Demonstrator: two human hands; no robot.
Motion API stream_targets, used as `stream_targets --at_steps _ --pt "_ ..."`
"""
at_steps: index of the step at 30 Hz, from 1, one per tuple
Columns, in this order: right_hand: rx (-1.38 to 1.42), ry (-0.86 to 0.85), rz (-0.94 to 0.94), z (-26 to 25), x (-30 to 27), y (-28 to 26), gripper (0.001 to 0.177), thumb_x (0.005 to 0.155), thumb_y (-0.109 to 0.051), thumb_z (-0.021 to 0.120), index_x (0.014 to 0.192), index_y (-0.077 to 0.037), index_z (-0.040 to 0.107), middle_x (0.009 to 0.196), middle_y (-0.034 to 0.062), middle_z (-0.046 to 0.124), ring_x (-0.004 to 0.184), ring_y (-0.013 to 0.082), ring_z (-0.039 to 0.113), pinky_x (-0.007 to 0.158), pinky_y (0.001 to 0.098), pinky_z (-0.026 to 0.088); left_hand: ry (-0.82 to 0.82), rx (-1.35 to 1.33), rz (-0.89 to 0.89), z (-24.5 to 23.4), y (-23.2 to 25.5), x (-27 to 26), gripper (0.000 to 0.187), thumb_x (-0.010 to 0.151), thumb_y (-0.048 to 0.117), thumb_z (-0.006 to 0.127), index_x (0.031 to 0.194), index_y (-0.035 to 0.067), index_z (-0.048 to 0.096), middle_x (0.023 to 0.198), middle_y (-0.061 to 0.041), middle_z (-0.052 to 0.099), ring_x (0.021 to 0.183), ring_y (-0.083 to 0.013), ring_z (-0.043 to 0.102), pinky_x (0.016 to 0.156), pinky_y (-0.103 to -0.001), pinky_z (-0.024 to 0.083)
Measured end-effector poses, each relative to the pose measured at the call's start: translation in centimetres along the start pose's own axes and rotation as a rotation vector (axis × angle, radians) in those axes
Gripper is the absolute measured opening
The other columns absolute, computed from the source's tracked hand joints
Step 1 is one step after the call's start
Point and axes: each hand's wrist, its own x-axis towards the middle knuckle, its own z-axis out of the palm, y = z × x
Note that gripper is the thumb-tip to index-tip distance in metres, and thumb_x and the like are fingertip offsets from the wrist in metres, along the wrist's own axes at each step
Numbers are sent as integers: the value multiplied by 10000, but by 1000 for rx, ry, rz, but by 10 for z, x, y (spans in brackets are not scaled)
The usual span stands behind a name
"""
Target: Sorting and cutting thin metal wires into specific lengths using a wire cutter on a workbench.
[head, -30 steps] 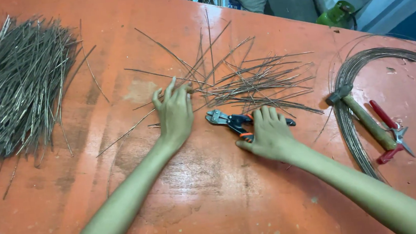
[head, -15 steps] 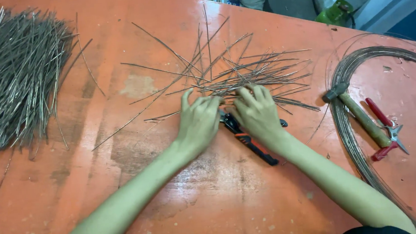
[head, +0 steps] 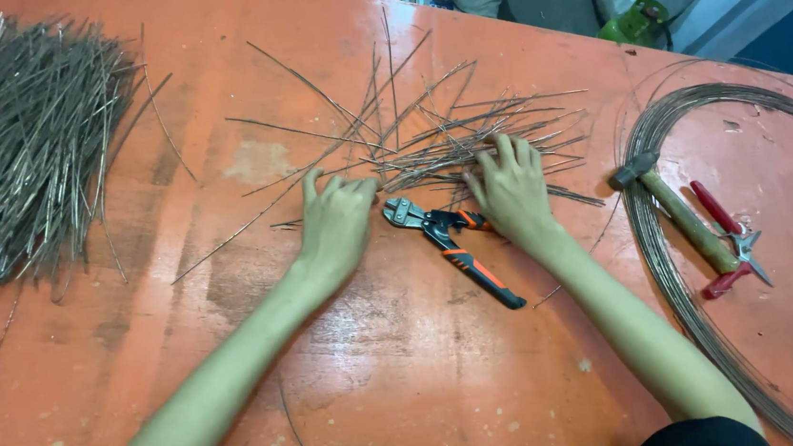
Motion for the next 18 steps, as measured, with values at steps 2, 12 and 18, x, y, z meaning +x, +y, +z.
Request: stream_targets --at_steps 2,12,18 --pt "-5 -14 11 -2 0 -4 317 931 -380 684 1103 -114 663 1294 92 530 1205 322 509 997 455 405 0 -1 3 -12 8 3 194 912 142 621 1066 257 649 875 66 696 1010 -157 649 1117 -515 285" --pt "184 138 -171 -7 25 -50 269 900 -386 739 970 -136 670 1139 75 567 1192 325 533 1110 526 355 5 -115 -30 -42 23 9 31 943 227 670 940 207 693 774 -15 737 900 -235 720 1080 -502 343" --pt "141 45 -76 18 22 -18 309 963 -452 685 996 -145 662 1074 73 504 1112 323 540 992 483 437 -45 -126 -131 -54 21 2 84 940 241 690 997 198 733 796 -30 760 913 -249 718 997 -476 385"
